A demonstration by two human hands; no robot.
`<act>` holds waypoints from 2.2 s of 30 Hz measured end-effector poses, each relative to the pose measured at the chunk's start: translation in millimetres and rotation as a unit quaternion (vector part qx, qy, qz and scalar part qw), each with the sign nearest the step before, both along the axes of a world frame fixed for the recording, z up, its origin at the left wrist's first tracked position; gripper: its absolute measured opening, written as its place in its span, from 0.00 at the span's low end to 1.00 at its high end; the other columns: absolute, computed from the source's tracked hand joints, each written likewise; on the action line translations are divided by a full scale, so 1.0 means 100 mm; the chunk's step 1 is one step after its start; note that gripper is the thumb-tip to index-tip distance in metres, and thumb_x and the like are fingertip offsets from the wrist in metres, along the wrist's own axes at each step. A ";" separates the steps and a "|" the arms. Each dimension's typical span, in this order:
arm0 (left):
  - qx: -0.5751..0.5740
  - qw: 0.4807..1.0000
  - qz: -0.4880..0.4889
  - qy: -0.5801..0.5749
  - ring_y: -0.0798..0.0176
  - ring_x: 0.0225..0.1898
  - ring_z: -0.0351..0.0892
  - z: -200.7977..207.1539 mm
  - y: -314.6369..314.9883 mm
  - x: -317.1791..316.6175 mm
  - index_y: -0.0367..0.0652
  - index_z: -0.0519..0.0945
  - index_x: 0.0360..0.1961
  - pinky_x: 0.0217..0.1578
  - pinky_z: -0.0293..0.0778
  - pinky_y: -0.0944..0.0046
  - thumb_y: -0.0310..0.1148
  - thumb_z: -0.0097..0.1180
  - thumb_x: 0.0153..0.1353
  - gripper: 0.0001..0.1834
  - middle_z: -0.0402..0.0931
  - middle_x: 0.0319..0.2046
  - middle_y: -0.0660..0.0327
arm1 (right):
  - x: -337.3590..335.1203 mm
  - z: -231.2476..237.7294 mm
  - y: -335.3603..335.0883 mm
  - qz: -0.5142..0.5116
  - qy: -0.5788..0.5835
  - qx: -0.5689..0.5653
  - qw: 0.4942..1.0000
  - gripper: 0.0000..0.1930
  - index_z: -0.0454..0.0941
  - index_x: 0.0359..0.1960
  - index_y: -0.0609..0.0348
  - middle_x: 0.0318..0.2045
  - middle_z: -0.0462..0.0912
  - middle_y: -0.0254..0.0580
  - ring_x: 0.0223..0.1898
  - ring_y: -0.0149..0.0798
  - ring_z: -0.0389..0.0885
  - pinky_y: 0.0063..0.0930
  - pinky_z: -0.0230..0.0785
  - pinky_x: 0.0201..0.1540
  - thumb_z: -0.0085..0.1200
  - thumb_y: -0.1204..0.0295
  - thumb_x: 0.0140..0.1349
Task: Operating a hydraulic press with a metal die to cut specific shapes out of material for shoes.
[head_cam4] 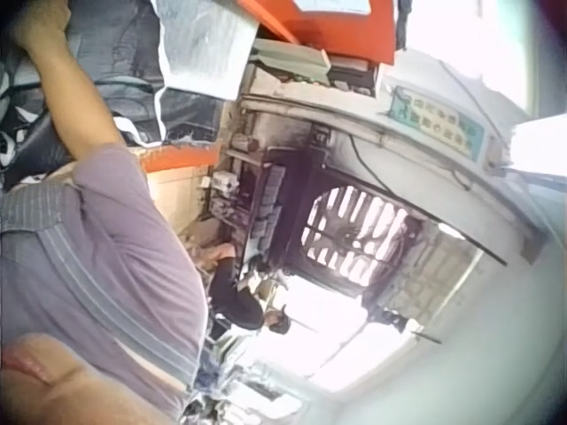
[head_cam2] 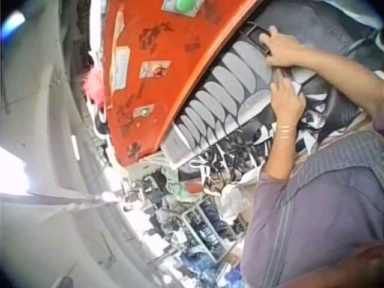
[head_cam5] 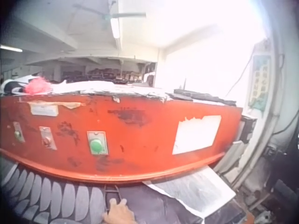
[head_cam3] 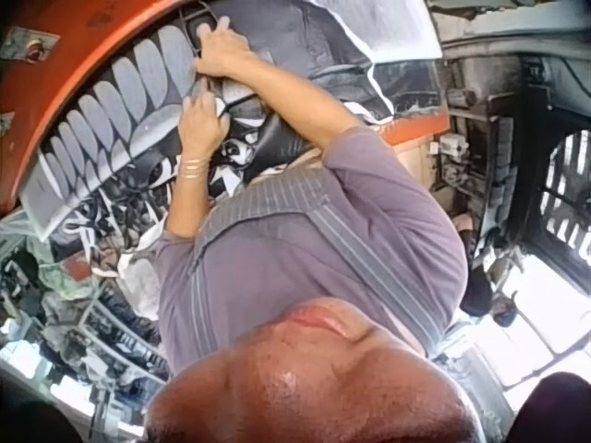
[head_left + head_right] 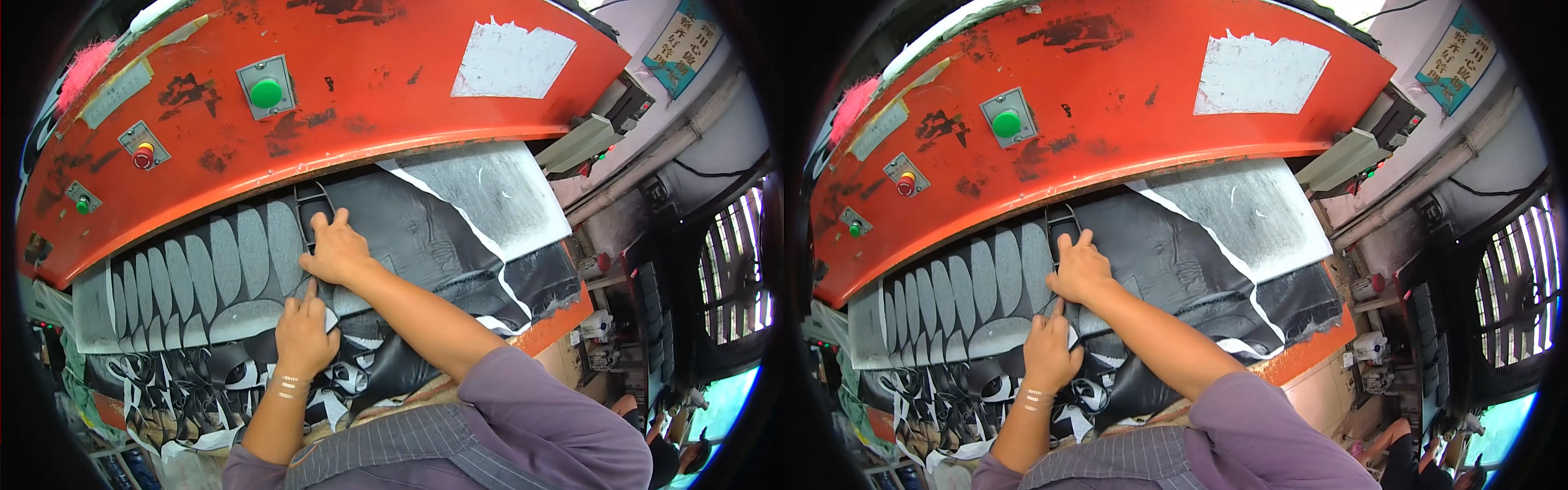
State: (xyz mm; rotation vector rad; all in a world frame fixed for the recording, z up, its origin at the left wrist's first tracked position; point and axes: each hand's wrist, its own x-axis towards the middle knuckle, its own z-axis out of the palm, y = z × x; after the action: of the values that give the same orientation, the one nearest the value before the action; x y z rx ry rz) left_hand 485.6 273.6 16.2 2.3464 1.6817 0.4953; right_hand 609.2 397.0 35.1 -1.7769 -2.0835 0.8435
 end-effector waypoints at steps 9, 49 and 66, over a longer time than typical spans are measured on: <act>-0.096 0.973 0.037 -0.208 0.41 0.52 0.70 0.11 0.70 0.00 0.34 0.70 0.55 0.53 0.67 0.51 0.37 0.53 0.51 0.30 0.72 0.50 0.40 | 0.68 -0.06 0.08 -0.022 -0.035 0.012 0.999 0.31 0.68 0.52 0.61 0.50 0.69 0.60 0.49 0.62 0.75 0.47 0.69 0.52 0.62 0.57 0.49; 0.392 0.819 0.298 -0.294 0.70 0.31 0.67 1.35 0.07 -2.99 0.43 0.70 0.41 0.36 0.66 0.68 0.31 0.54 0.57 0.12 0.67 0.30 0.63 | 0.11 1.44 -0.53 -0.061 0.217 0.355 0.907 0.21 0.68 0.36 0.60 0.20 0.76 0.42 0.23 0.39 0.77 0.30 0.69 0.27 0.68 0.63 0.52; -0.005 0.968 0.198 -0.156 0.49 0.30 0.74 1.07 -1.51 -1.44 0.40 0.69 0.35 0.33 0.70 0.54 0.27 0.49 0.47 0.11 0.70 0.26 0.48 | 0.41 0.87 -2.21 0.177 0.019 0.158 0.971 0.27 0.72 0.36 0.60 0.31 0.81 0.54 0.36 0.57 0.81 0.50 0.71 0.39 0.60 0.46 0.54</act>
State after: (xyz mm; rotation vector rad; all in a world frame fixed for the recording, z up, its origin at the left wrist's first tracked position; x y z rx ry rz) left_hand 341.5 122.1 122.9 1.7997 1.9815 0.8707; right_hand 650.5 176.0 122.6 -1.2402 -2.3904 0.5754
